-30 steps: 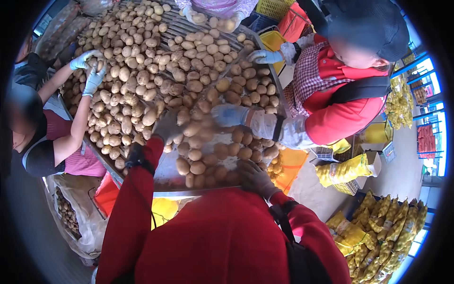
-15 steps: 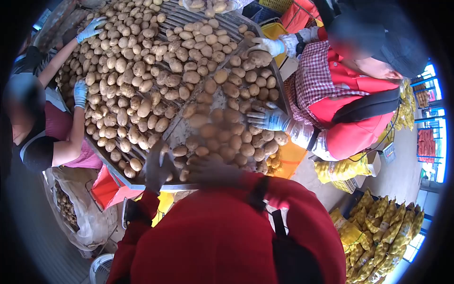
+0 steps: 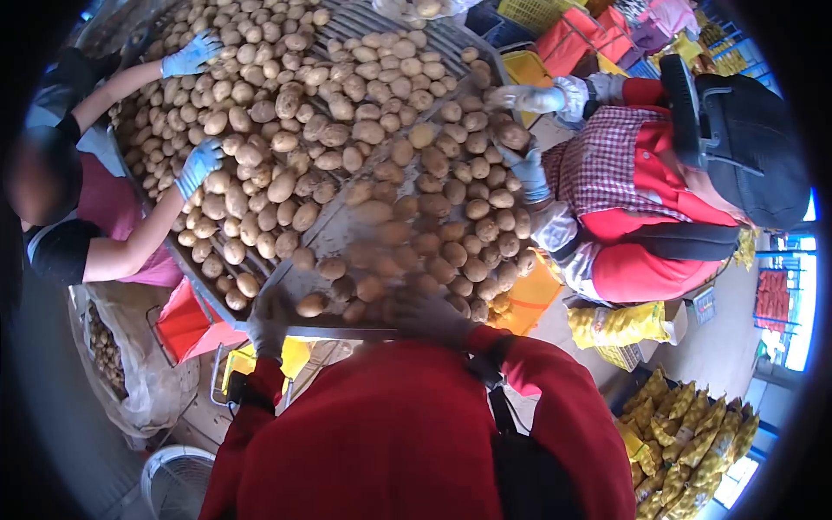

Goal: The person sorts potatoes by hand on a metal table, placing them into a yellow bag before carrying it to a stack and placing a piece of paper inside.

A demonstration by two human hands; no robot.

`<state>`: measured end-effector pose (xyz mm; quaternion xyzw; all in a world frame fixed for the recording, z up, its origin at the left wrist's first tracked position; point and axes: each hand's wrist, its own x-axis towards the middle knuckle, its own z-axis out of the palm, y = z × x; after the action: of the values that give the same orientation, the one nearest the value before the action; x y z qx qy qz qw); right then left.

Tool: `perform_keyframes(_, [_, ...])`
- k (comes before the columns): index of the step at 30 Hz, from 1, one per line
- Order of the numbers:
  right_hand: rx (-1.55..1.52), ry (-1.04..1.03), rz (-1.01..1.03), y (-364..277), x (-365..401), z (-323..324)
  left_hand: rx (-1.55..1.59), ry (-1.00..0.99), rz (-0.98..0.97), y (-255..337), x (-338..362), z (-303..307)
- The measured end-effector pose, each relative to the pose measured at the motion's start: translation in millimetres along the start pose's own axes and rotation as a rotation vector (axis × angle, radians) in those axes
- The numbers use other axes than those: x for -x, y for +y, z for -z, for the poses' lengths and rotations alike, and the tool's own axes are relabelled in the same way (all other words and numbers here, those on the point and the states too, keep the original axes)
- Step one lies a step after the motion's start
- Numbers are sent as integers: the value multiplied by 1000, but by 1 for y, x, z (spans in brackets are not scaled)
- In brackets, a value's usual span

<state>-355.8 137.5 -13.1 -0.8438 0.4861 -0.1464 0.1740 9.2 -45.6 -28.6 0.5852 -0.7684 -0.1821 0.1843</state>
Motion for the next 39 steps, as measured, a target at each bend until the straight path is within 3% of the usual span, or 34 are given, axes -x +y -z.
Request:
perform_keyframes(2, [-52, -169, -167, -4, 17, 35, 74, -27, 154, 4, -8, -4])
perform_keyframes(6, [-73, -510, -612, 17, 59, 52, -92, -28, 122, 18, -14, -5])
perform_keyframes(8, [-125, -337, -736, 26, 42, 83, -115, -52, 133, 17, -13, -6])
perform_keyframes(9, [-430, -86, -884, 30, 21, 95, -118, -63, 139, 16, -13, -7])
perform_keyframes(11, [-31, -103, -805, 53, -35, 111, -127, -61, 141, 16, -12, -7])
perform_keyframes(13, [-23, -202, -955, 78, -84, 87, -145, -39, 125, 17, -11, -5])
perform_keyframes(16, [154, -329, -907, 91, -112, 62, -83, 17, 49, 7, -7, -8])
perform_keyframes(19, [187, -284, -822, 93, -101, 57, -72, 24, 40, 7, -6, -8])
perform_keyframes(20, [53, -233, -888, 92, -95, 61, -69, 29, 41, 4, -1, -8])
perform_keyframes(21, [-82, -189, -945, 65, -104, 106, -84, 36, 23, 1, 0, -9])
perform_keyframes(24, [-181, -29, -876, 35, -113, 135, -87, 35, 50, 4, 4, -5])
perform_keyframes(26, [-68, 11, -863, 33, -113, 103, -99, 39, 40, 4, 7, -1])
perform_keyframes(27, [32, -14, -914, 40, -116, 44, -89, 56, 22, 1, 7, -3])
perform_keyframes(29, [4, -95, -898, 53, -110, 16, -99, 33, 40, -4, 9, -7])
perform_keyframes(31, [-284, -221, -757, 45, -105, 25, -96, 43, 11, -2, 8, -6])
perform_keyframes(34, [-93, -106, -1006, 43, -104, 111, -100, 34, 41, 3, 6, -4])
perform_keyframes(36, [115, 123, -897, 83, -94, 129, -103, 24, 51, 7, 9, 0])
perform_keyframes(38, [257, -182, -1125, 134, -117, 109, -97, 49, 35, 7, 7, 0])
perform_keyframes(39, [325, -230, -1027, 142, -121, 90, -100, 48, 28, 6, 6, -1])
